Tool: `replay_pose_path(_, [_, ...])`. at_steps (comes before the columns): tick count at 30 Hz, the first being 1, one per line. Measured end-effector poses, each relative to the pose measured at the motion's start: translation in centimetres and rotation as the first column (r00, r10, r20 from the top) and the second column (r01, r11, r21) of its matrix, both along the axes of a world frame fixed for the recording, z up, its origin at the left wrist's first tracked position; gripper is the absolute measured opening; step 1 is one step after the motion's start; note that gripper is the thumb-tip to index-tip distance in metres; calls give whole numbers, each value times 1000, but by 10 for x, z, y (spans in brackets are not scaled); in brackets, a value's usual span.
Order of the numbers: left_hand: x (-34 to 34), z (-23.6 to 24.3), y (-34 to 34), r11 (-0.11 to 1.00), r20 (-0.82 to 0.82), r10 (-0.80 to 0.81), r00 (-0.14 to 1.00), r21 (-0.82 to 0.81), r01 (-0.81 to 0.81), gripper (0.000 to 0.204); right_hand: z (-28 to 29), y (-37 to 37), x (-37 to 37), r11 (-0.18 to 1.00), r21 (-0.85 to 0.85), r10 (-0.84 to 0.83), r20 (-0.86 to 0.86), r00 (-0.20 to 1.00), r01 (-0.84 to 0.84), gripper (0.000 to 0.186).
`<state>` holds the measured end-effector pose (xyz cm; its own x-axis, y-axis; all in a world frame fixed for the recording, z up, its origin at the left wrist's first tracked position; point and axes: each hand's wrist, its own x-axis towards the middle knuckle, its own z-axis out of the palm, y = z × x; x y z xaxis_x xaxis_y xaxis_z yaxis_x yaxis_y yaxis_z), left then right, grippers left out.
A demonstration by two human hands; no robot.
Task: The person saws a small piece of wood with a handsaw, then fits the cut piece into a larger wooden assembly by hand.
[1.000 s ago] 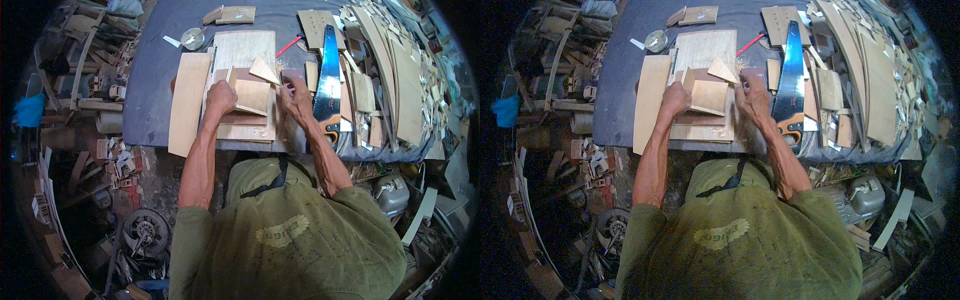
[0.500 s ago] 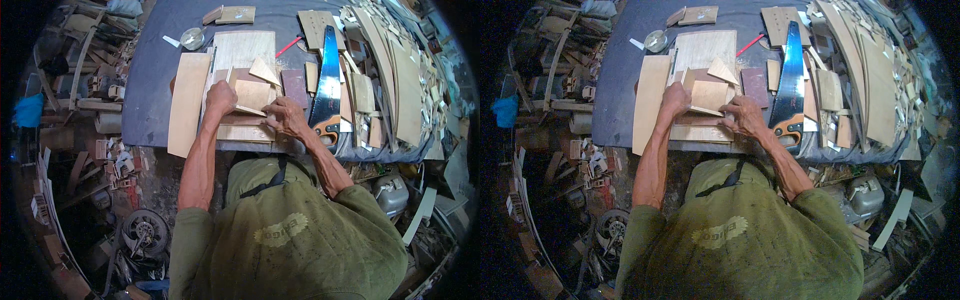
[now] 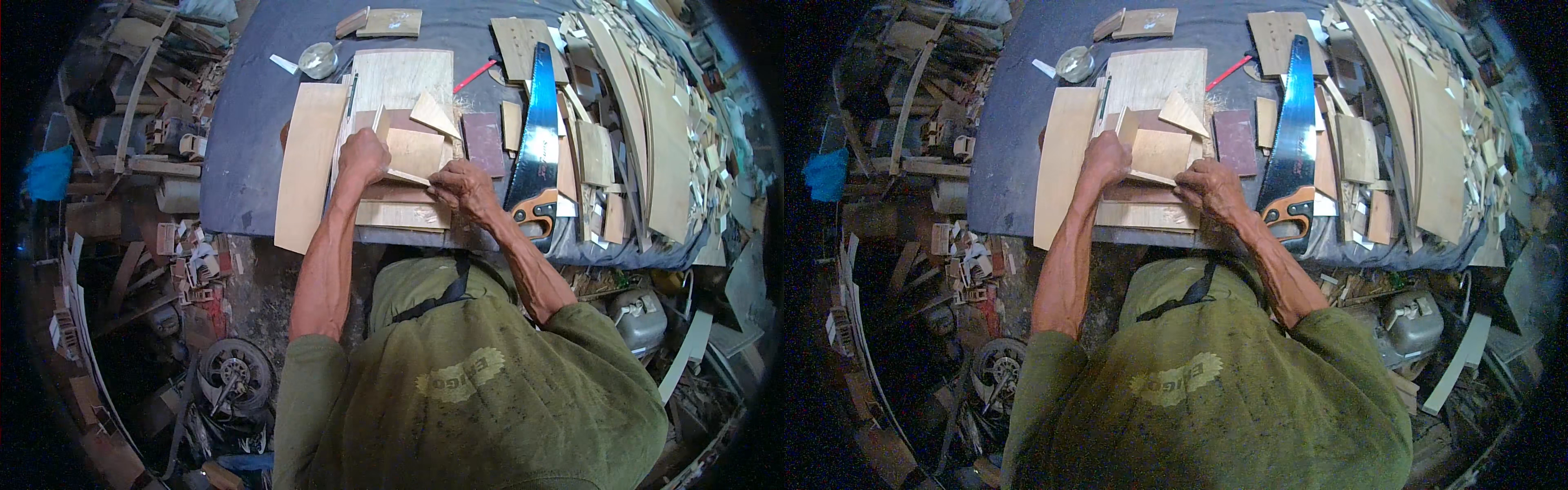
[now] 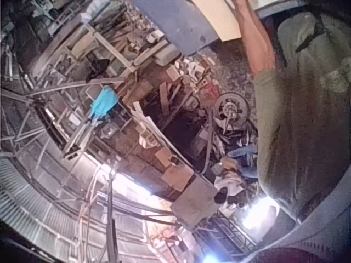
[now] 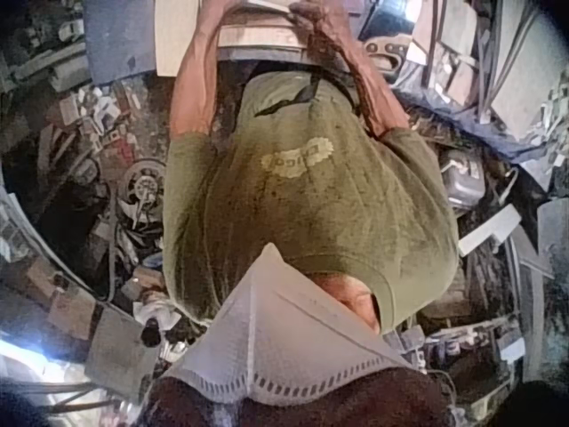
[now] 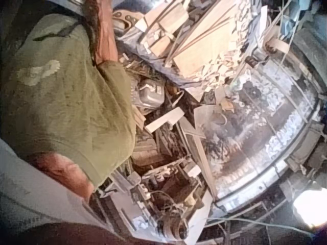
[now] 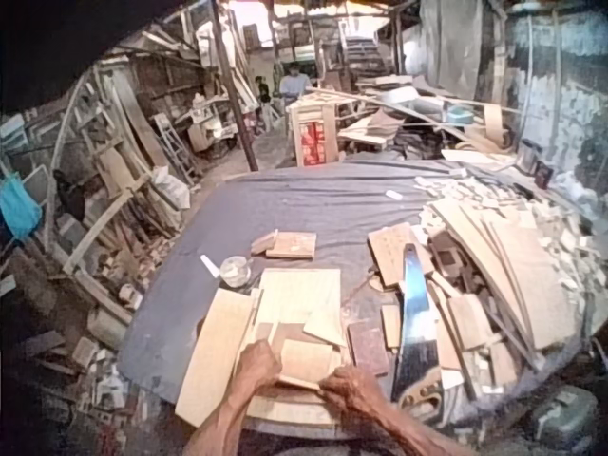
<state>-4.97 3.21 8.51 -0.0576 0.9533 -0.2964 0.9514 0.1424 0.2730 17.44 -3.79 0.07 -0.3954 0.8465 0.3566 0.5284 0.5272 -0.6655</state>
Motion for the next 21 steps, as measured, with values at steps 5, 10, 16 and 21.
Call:
replay_pose_path(5, [0, 1, 0, 1000, 10, 9, 1000, -4, -9, 30, 3, 0, -1, 1000, -4, 30, -15, 999, -30, 17])
replay_pose_path(10, [-3, -3, 0, 1000, 12, -7, 1000, -2, 7, 31, 7, -1, -1, 998, -45, 32, -46, 998, -34, 18])
replay_pose_path(16, [0, -1, -1, 1000, 17, -5, 1000, 22, 5, 30, 3, 1, 4, 993, -96, 52, -118, 992, -63, 20])
replay_pose_path(21, [-5, -8, 0, 999, 37, -12, 999, 36, 11, 36, 5, 3, 5, 994, -79, 67, -118, 991, -77, 24])
